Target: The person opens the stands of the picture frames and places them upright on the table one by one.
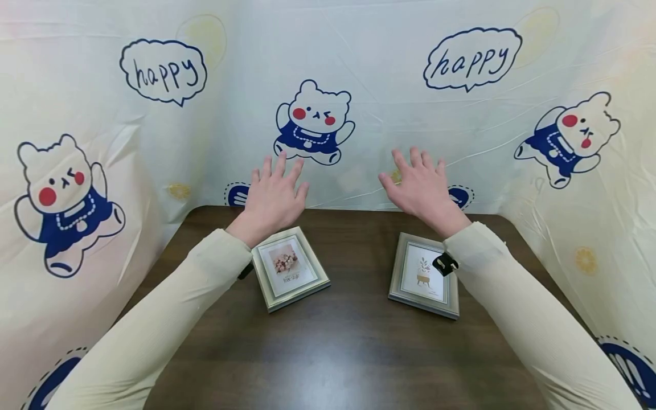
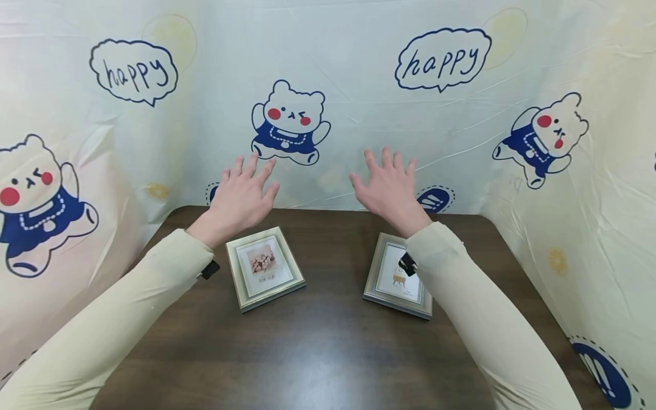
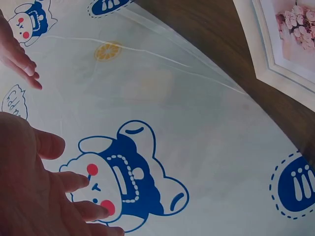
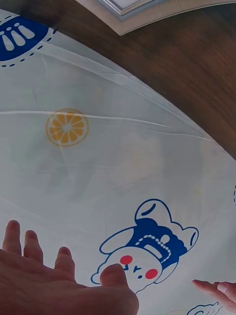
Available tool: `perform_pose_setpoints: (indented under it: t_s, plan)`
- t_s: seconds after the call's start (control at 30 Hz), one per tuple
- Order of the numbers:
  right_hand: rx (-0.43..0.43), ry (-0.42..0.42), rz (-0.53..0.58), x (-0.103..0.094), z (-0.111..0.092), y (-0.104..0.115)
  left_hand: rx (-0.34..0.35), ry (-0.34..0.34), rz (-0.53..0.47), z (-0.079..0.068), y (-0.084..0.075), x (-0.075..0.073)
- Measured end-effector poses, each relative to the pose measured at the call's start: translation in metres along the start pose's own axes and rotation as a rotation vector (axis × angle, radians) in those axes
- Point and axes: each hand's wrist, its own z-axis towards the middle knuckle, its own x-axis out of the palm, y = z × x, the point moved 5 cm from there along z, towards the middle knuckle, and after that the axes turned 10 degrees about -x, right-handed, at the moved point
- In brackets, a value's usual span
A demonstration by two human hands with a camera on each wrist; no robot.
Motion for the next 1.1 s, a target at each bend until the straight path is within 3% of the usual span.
perform_pose_setpoints:
  t_s: [1.1]
  plan:
    - [-0.046,-0.001,0.016,0.029,0.010,0.032,0.007,-0.015,-0.008,-0.015,0.004,-0.003]
